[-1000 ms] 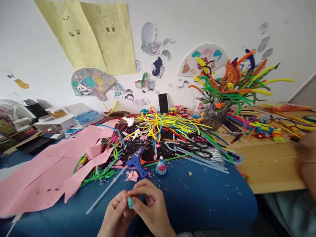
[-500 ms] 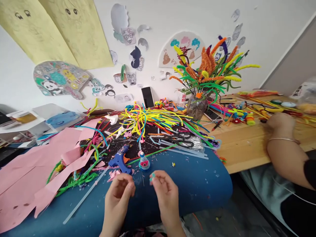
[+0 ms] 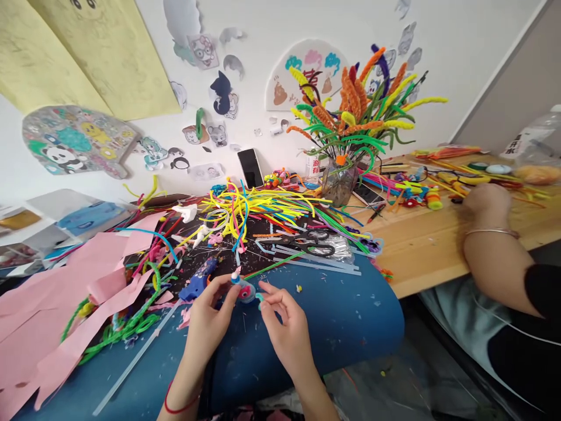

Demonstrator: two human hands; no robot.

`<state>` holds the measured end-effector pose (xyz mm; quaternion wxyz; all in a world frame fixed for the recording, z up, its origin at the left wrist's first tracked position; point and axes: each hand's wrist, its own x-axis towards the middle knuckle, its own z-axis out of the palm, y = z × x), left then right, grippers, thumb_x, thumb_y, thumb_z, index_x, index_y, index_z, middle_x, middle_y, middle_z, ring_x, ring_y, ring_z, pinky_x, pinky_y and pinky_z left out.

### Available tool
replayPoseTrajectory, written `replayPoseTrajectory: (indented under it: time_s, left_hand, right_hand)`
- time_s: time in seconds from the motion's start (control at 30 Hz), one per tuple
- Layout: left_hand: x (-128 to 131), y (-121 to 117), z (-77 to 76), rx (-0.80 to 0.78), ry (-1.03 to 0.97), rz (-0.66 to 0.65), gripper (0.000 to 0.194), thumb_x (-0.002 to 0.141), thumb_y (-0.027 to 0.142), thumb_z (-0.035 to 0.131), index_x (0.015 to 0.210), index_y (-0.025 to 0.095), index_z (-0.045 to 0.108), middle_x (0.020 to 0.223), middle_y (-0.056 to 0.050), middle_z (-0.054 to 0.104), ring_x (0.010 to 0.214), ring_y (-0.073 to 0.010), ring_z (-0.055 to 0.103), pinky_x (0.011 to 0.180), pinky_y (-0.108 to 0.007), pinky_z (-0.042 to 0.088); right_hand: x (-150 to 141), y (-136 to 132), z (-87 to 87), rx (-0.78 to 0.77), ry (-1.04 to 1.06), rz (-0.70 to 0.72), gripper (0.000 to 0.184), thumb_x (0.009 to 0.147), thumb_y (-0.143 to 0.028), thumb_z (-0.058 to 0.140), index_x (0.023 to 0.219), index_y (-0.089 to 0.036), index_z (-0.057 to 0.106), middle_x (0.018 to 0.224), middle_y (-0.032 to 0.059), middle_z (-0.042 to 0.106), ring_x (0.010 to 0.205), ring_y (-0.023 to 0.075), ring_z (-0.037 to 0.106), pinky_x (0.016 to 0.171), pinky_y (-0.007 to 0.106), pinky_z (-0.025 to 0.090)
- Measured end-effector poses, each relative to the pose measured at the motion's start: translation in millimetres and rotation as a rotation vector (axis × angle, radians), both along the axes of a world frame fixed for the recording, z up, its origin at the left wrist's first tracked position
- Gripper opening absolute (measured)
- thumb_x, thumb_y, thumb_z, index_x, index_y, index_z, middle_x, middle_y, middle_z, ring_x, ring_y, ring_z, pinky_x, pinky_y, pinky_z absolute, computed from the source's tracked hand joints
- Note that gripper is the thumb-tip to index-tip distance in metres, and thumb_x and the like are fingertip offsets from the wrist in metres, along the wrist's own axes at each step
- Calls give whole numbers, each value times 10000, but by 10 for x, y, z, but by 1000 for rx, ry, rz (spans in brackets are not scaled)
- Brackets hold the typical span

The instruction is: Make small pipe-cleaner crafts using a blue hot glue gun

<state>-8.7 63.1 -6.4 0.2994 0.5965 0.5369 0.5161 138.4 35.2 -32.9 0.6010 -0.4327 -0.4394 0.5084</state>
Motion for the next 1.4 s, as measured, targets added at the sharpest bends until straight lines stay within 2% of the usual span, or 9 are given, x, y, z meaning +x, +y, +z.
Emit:
replayPoseTrajectory:
  time_s: [0.13, 0.3, 0.43, 0.67, 1.0, 1.17, 1.27, 1.4]
  left_hand:
    - [-41, -31, 56, -56, -182, -120, 175, 896, 320, 591, 996, 192, 658, 1018, -81, 746, 930, -214, 700, 801, -283, 536]
    - [-73, -58, 76, -17, -340, -189, 154, 914, 314, 599, 990, 192, 653, 1060, -84, 741, 1035, -212, 673, 889, -287, 512]
    - [-113, -75, 14, -22, -403, -241, 141, 938, 284, 576, 1027, 207, 654, 1100, -67, 730, 1073, -202, 657, 982, -326, 476]
    - [-128, -76, 4, -8, -404, -266, 112, 936, 256, 583, 1008, 200, 648, 1086, -66, 734, 1056, -200, 667, 925, -299, 513]
    - [-96, -58, 63, -30, -356, -269, 107, 921, 266, 600, 986, 201, 655, 1035, -60, 759, 1005, -175, 690, 856, -239, 519]
    - [-97, -33, 55, -70, -369, -193, 103, 883, 273, 645, 936, 193, 681, 949, -43, 774, 895, -152, 710, 781, -201, 527]
    - [-110, -32, 43, -115, -433, -162, 93, 831, 273, 701, 867, 187, 696, 835, -22, 777, 786, -138, 717, 707, -179, 531]
    - [-125, -32, 29, -153, -499, -142, 101, 770, 263, 752, 818, 182, 714, 752, -6, 767, 694, -127, 707, 662, -182, 538]
  right_hand:
    - [-20, -13, 58, 37, -36, 30, 133, 876, -296, 611, 768, -223, 585, 1193, 110, 685, 1191, 254, 599, 997, 417, 477]
    - [-118, -66, 201, 219, -178, -116, 111, 843, -189, 590, 740, -227, 573, 998, 66, 676, 983, 218, 636, 861, 382, 515]
    - [-178, -93, 295, 344, -367, -212, 145, 801, -102, 578, 719, -219, 554, 945, 44, 659, 894, 199, 621, 807, 362, 493]
    - [-174, -63, 326, 446, -524, -286, 179, 787, -49, 568, 735, -213, 519, 888, 16, 648, 865, 174, 606, 769, 309, 468]
    - [-162, 8, 310, 430, -611, -227, 204, 767, -26, 533, 694, -210, 482, 787, 18, 592, 771, 170, 553, 692, 285, 439]
    - [-90, 32, 331, 367, -649, -124, 151, 793, -74, 562, 733, -211, 537, 819, 24, 622, 773, 176, 543, 696, 296, 432]
    - [-19, 76, 312, 260, -545, 6, 110, 847, -174, 580, 742, -209, 581, 831, 30, 642, 782, 177, 566, 713, 300, 448]
    - [34, 168, 242, 54, -276, 212, 159, 874, -301, 574, 757, -199, 610, 796, 23, 623, 756, 163, 579, 697, 280, 468]
